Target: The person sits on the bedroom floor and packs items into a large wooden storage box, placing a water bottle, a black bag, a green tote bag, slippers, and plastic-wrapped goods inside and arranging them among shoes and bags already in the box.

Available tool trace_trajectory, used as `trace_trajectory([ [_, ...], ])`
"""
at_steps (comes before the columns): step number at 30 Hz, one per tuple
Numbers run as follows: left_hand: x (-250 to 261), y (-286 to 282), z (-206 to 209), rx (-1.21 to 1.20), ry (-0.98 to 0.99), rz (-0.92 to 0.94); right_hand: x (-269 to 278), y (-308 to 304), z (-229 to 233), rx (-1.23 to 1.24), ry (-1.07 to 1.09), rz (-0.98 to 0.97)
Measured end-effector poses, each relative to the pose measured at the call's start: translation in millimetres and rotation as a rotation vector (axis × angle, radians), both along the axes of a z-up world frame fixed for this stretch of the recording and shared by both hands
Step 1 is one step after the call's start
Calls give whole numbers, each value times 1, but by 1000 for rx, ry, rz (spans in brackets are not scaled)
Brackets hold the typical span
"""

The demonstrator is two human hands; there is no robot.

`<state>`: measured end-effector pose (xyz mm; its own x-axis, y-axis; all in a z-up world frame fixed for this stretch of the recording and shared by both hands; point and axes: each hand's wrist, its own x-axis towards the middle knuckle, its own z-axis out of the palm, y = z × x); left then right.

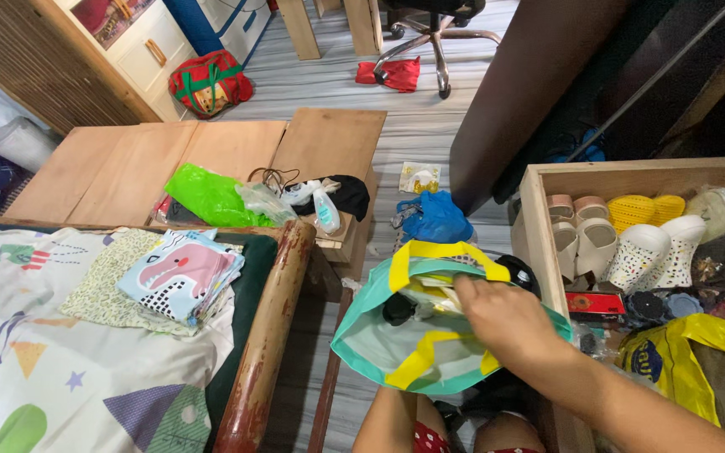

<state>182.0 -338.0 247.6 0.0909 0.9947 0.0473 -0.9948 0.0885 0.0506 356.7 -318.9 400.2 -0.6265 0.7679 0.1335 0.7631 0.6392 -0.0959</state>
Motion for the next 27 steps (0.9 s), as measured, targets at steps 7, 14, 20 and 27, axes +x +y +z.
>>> trace_trajectory([
  [7, 2, -7, 3, 12, -20, -4, 10, -4, -2, 99, 72, 9],
  [14, 0, -13, 3, 13, -44, -1, 7, -11, 2, 235, 102, 57],
  [20, 7, -13, 6, 11, -63, -20, -7, 0, -28, 281, -48, 55],
  [27, 15, -16, 17, 1, -75, -37, -19, 15, -68, 388, 52, 60],
])
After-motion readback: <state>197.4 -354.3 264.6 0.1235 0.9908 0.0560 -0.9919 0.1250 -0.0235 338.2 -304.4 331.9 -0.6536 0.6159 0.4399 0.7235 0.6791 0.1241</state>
